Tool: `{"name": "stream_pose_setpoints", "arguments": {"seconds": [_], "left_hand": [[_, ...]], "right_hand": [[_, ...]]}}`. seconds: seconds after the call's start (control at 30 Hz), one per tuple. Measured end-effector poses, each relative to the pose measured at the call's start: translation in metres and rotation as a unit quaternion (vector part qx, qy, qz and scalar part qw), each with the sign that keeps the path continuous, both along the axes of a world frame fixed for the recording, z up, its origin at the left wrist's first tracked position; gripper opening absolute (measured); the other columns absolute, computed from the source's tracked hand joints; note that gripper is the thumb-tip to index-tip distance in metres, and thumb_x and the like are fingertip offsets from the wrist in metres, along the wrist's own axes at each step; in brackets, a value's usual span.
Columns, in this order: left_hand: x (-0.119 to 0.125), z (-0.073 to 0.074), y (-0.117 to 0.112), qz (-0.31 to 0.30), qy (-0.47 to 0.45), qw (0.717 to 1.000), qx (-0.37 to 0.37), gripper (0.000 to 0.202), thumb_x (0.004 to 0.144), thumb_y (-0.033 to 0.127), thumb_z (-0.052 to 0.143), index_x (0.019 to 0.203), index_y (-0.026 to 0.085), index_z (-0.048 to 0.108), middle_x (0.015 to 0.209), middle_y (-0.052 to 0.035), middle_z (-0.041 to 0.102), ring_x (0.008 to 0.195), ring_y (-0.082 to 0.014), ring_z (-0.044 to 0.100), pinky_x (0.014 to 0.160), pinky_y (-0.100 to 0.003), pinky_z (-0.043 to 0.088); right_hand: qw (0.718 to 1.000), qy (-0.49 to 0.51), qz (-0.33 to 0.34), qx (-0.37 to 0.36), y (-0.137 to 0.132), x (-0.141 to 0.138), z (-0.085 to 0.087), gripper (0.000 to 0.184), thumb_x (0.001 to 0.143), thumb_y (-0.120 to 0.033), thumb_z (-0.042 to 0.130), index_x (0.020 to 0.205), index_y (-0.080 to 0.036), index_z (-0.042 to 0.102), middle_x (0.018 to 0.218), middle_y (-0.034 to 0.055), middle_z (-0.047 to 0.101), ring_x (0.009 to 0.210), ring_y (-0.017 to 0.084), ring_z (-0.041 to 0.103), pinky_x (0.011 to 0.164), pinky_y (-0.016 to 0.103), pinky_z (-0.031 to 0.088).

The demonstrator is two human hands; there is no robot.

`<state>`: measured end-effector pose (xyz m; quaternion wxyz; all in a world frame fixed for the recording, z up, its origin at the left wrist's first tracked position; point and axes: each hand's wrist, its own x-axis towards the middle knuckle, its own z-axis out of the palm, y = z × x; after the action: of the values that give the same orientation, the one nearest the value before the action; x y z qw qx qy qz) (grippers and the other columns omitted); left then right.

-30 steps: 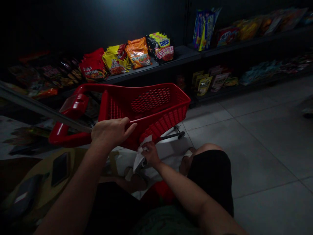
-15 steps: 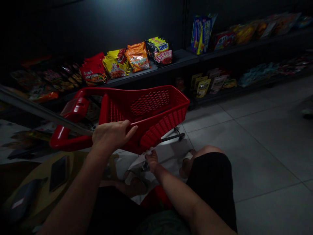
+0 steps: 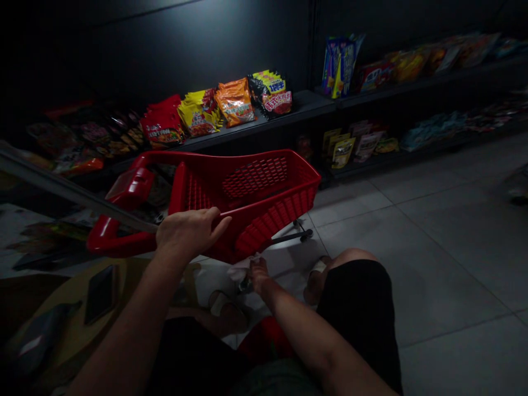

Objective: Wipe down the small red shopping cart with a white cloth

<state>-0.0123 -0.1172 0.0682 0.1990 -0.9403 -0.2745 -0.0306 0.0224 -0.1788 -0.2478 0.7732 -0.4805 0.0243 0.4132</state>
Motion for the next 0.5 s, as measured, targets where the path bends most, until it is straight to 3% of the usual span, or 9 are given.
{"name": "stream_pose_setpoints", "arguments": {"seconds": [0.1,0.17,0.3,0.4,0.5], "left_hand": [[-0.003,-0.001,0.002,-0.006,-0.005,1.0,0.009,0.056,0.097,0.057,0.027,0.088,0.02,0.067,0.077,-0.0106,0.074,0.07,-0.0315,0.071,0.055,-0.032,0.038],[-0.004,-0.002,0.004,-0.012,-0.007,1.0,0.014,0.054,0.097,0.056,0.027,0.088,0.02,0.066,0.078,-0.0101,0.074,0.07,-0.0315,0.071,0.054,-0.032,0.036],[-0.004,-0.002,0.004,-0.028,-0.004,1.0,0.013,0.052,0.097,0.055,0.027,0.089,0.02,0.065,0.081,-0.0097,0.074,0.071,-0.0312,0.071,0.053,-0.032,0.035],[-0.002,-0.001,0.003,-0.03,0.005,0.999,0.015,0.052,0.098,0.055,0.027,0.09,0.02,0.065,0.082,-0.0099,0.075,0.072,-0.0309,0.071,0.054,-0.031,0.033],[-0.001,0.0,0.003,-0.021,0.013,0.999,0.025,0.052,0.098,0.055,0.026,0.088,0.021,0.065,0.081,-0.0094,0.074,0.07,-0.0302,0.07,0.052,-0.031,0.03]], "right_hand": [[0.999,0.007,-0.044,-0.01,0.012,-0.004,0.005,0.033,0.081,-0.032,0.071,0.108,-0.021,0.055,0.091,-0.0011,0.063,0.074,0.013,0.061,0.065,0.027,0.053],[0.996,-0.005,-0.087,0.003,0.015,0.014,0.014,0.039,0.072,-0.032,0.072,0.103,-0.024,0.05,0.08,-0.0057,0.059,0.067,0.011,0.058,0.061,0.023,0.05],[0.979,-0.05,-0.195,0.017,0.009,0.094,0.035,0.039,0.067,-0.033,0.067,0.098,-0.024,0.045,0.077,-0.0074,0.054,0.067,0.009,0.055,0.064,0.022,0.047],[0.956,-0.087,-0.279,0.004,-0.001,0.161,0.047,0.04,0.069,-0.033,0.063,0.104,-0.024,0.045,0.085,-0.0056,0.054,0.073,0.009,0.054,0.068,0.021,0.045],[0.937,-0.115,-0.33,-0.003,-0.007,0.188,0.05,0.044,0.075,-0.035,0.058,0.115,-0.026,0.041,0.096,-0.004,0.055,0.079,0.009,0.054,0.072,0.021,0.044]]}}
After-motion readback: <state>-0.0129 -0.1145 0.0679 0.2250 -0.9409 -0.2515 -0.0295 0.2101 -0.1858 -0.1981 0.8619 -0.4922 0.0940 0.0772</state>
